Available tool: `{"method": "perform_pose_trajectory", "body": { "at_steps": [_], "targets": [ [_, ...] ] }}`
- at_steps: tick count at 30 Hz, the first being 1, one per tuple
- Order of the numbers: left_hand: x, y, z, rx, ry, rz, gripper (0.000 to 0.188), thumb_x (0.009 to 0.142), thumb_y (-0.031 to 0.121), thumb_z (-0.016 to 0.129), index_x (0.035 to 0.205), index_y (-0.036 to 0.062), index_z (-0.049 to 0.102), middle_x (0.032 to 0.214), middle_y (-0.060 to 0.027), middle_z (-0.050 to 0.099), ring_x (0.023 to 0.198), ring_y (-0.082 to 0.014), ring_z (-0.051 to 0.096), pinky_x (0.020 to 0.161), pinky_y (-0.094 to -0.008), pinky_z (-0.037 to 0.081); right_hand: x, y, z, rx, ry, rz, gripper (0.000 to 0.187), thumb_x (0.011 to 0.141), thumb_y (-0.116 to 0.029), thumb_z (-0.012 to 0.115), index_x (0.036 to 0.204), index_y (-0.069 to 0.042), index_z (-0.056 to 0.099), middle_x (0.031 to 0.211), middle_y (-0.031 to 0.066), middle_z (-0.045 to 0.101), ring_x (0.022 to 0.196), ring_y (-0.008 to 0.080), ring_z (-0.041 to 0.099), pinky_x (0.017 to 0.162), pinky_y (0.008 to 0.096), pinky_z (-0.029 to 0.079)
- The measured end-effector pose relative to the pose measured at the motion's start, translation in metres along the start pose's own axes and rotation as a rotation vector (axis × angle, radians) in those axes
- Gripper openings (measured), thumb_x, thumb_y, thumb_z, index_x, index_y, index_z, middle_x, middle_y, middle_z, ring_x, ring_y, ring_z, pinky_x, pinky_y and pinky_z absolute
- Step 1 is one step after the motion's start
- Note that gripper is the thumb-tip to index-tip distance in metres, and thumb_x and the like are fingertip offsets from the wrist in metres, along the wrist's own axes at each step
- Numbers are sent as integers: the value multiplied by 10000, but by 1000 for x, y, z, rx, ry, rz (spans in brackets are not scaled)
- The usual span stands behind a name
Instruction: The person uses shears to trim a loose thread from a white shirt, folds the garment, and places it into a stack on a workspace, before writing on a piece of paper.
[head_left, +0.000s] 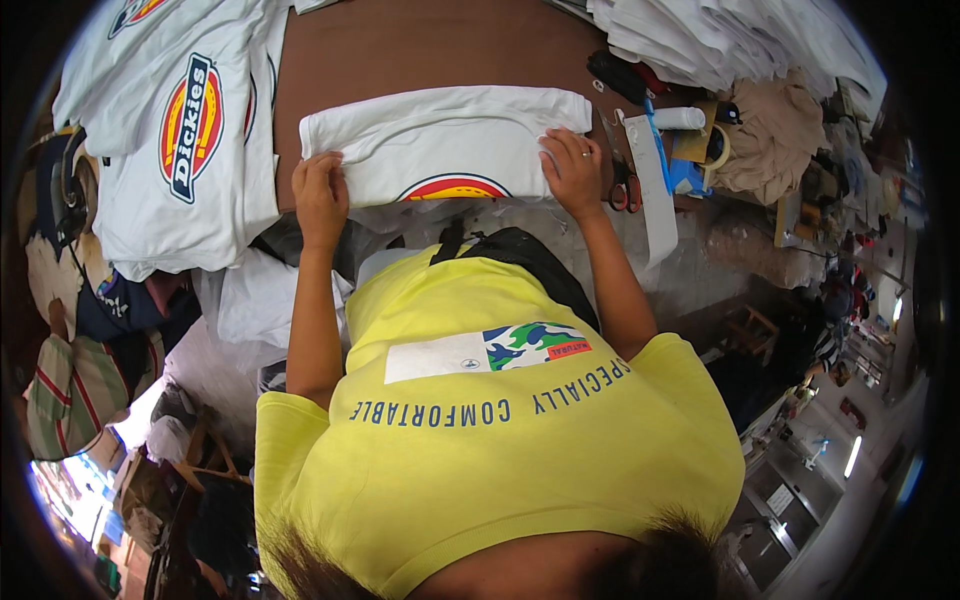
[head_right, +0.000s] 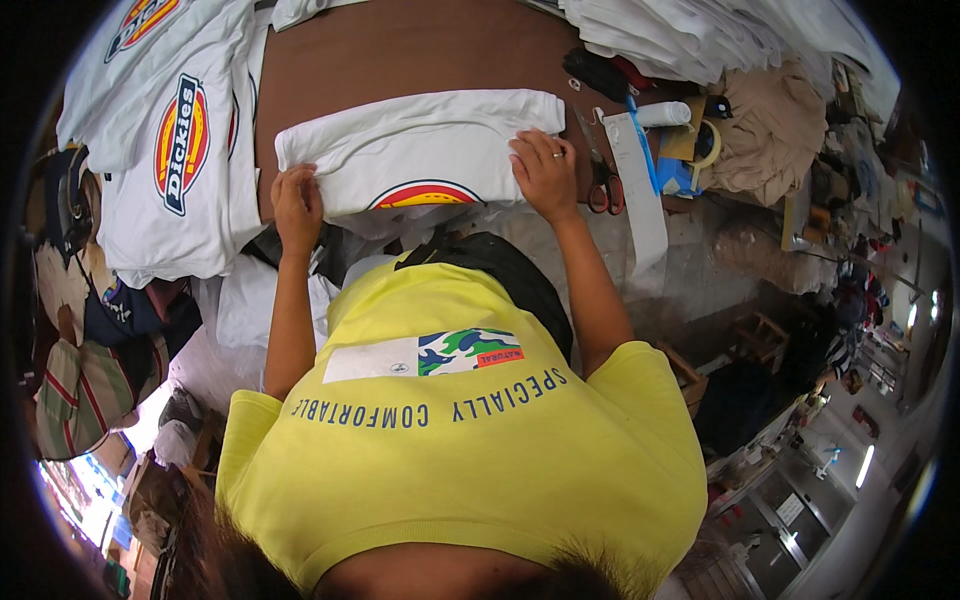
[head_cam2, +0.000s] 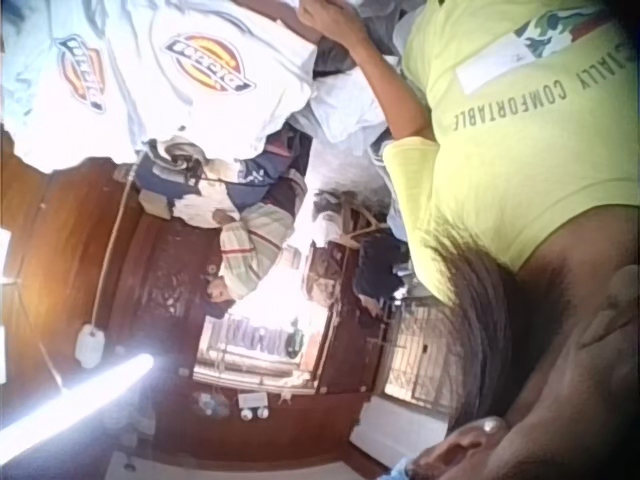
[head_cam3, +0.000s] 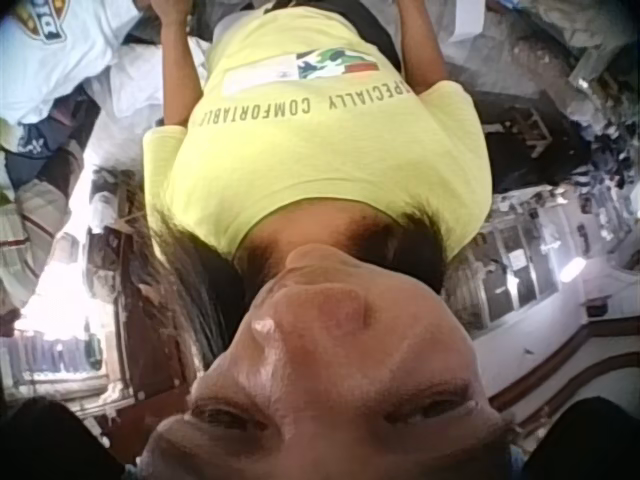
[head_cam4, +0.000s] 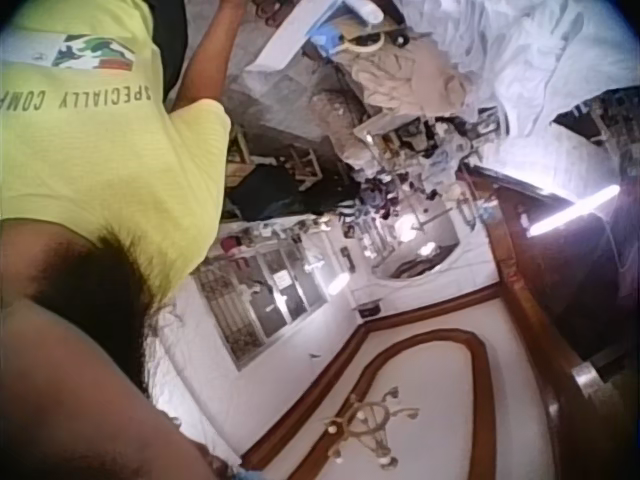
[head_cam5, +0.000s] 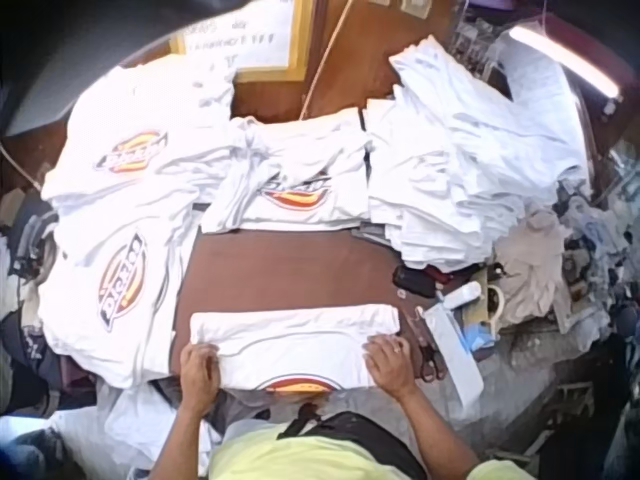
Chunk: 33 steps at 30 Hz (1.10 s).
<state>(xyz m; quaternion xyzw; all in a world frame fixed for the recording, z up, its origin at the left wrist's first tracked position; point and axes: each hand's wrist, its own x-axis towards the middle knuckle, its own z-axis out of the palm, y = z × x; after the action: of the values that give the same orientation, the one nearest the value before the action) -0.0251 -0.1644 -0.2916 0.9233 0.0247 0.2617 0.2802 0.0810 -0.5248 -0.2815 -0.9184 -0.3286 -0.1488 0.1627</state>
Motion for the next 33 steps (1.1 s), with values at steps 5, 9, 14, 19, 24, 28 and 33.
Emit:
{"method": "perform_pose_trajectory", "body": {
  "at_steps": [5, 9, 14, 19, 24, 28, 33],
  "targets": [
    [1, 2, -1, 33, 7, 34, 243, 740, -55, 563, 957, 54, 556, 950, -75, 617, 921, -271, 547, 874, -371, 400, 0, -2, -1, 1, 14, 8, 232, 795, -178, 605, 1019, -124, 579, 1090, 2, 566, 1080, 175, 512, 913, 376, 332],
    [1, 4, -2, 27, 7, 30, 266, 740, -54, 565, 983, 57, 561, 943, -80, 616, 919, -275, 550, 878, -375, 396, 0, 0, -3, 57, 14, 4, 239, 796, -170, 604, 1028, -121, 575, 1091, 2, 568, 1084, 177, 512, 910, 386, 340],
    [1, 8, -8, 10, -3, -35, 363, 750, -22, 585, 1099, 66, 529, 1148, -131, 520, 1074, -304, 462, 929, -387, 360, -9, -6, -11, 134, 131, 126, 317, 775, -171, 637, 1073, -100, 556, 1119, 62, 536, 1068, 267, 490, 895, 413, 356],
    [7, 19, -14, 212, 39, -40, 538, 743, 50, 632, 1249, 86, 451, 1249, -166, 420, 1150, -332, 390, 959, -420, 331, -38, -13, -18, 57, 220, 412, 391, 751, -170, 677, 1107, -63, 553, 1072, 115, 539, 967, 294, 494, 863, 397, 375],
    [32, -5, -10, 209, -259, -244, 521, 736, 84, 633, 1234, 121, 484, 1054, -187, 561, 848, -316, 572, 738, -355, 454, -37, -8, -19, 302, 11, 683, 425, 731, -158, 685, 1107, -40, 523, 1072, 139, 543, 934, 329, 520, 803, 398, 411],
    [65, -29, -18, -193, -45, -362, 307, 762, 71, 547, 1064, 58, 602, 653, -118, 593, 514, -269, 515, 574, -356, 455, -30, 21, -14, 399, -183, 707, 406, 718, -144, 687, 1075, -38, 526, 1060, 149, 552, 927, 332, 536, 787, 395, 427],
    [121, -38, -41, -142, -54, -217, 258, 815, 110, 564, 1059, 45, 618, 978, -84, 555, 810, -158, 527, 727, -267, 436, -7, 5, -14, 447, 211, 653, 392, 700, -115, 691, 1064, -77, 548, 1114, 140, 539, 1018, 332, 521, 858, 393, 419]
  ]
}}
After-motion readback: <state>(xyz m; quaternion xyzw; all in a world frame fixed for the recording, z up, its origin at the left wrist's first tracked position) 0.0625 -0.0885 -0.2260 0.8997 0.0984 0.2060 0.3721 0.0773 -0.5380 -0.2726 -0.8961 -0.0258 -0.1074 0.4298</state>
